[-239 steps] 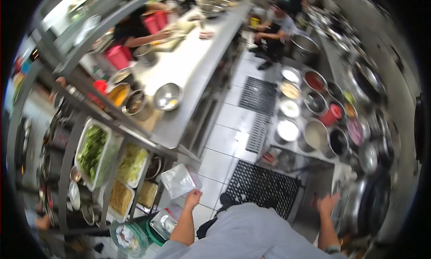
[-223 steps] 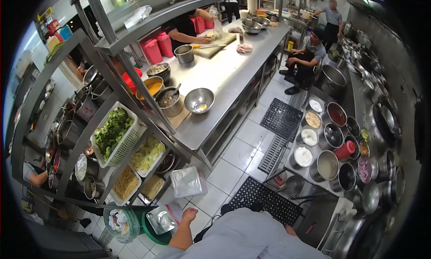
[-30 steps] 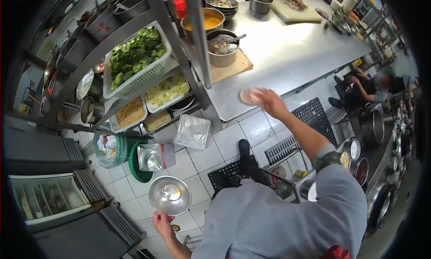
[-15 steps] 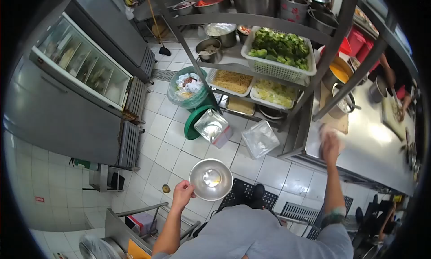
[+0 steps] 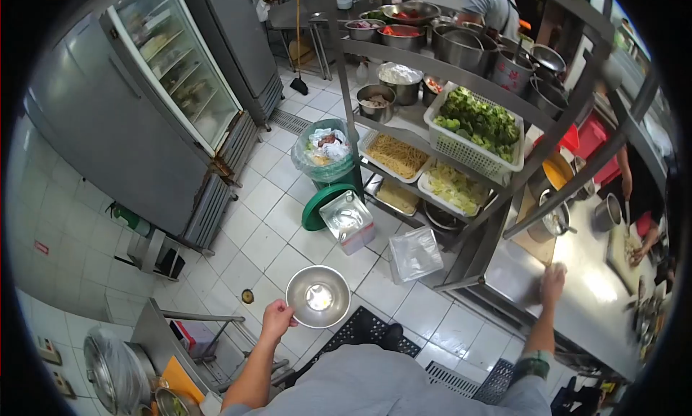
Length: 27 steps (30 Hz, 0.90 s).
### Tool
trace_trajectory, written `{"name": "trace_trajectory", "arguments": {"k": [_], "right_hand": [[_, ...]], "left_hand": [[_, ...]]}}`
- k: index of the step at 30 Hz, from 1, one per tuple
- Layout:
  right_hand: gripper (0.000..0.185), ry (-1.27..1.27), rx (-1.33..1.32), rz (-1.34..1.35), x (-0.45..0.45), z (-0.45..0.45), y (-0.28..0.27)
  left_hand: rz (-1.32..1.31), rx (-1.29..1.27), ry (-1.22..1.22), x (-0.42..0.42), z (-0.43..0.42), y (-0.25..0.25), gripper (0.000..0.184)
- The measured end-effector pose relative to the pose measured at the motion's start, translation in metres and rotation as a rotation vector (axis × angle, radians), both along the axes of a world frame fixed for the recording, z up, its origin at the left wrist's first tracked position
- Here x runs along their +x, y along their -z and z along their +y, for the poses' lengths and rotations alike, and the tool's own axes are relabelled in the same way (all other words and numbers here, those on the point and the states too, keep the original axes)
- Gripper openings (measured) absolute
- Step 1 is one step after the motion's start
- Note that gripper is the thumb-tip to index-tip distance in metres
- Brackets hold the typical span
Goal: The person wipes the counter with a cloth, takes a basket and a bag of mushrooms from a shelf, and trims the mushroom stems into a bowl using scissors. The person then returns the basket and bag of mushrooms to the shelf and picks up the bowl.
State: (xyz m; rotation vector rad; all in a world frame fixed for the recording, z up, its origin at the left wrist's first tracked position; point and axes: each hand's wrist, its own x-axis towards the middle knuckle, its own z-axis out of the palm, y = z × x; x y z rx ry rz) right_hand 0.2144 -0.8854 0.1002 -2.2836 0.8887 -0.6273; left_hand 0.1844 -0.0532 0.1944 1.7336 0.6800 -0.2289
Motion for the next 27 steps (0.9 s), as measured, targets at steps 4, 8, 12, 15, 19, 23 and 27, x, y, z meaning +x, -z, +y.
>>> {"name": "trace_trajectory", "arguments": {"k": [4,8,12,15,19,23,27], "right_hand": [[0.043,-0.121,-0.347,-0.162,0.047,0.146,-0.001],[0.036,-0.439,-0.202,-0.053,-0.001,0.217,-0.02],[0.041,-0.426,-0.099,0.006,-0.066,0.126,-0.043],[0.042,0.183,-0.036,0.137,-0.123,-0.001,-0.017],[0.038,0.626,-0.354,0.158,-0.116,-0.023,0.041],[0.031,0.441,-0.382,-0.238,-0.029,0.149,0.016],[0.026,0.029,-0.168,0.088,0.006,0.292,-0.015]], "left_hand": [[-0.023,0.0,0.071,0.03,-0.012,-0.012,0.018],[-0.046,-0.031,0.087,0.04,-0.022,-0.012,0.017],[-0.078,0.036,0.076,0.024,-0.018,-0.017,0.016],[-0.076,0.114,0.048,0.011,-0.006,-0.007,0.017],[0.022,0.038,-0.065,0.007,0.002,-0.007,0.018],[0.025,0.011,0.016,0.022,-0.015,-0.015,0.013],[-0.036,0.006,0.112,0.054,-0.052,-0.026,0.013]]}}
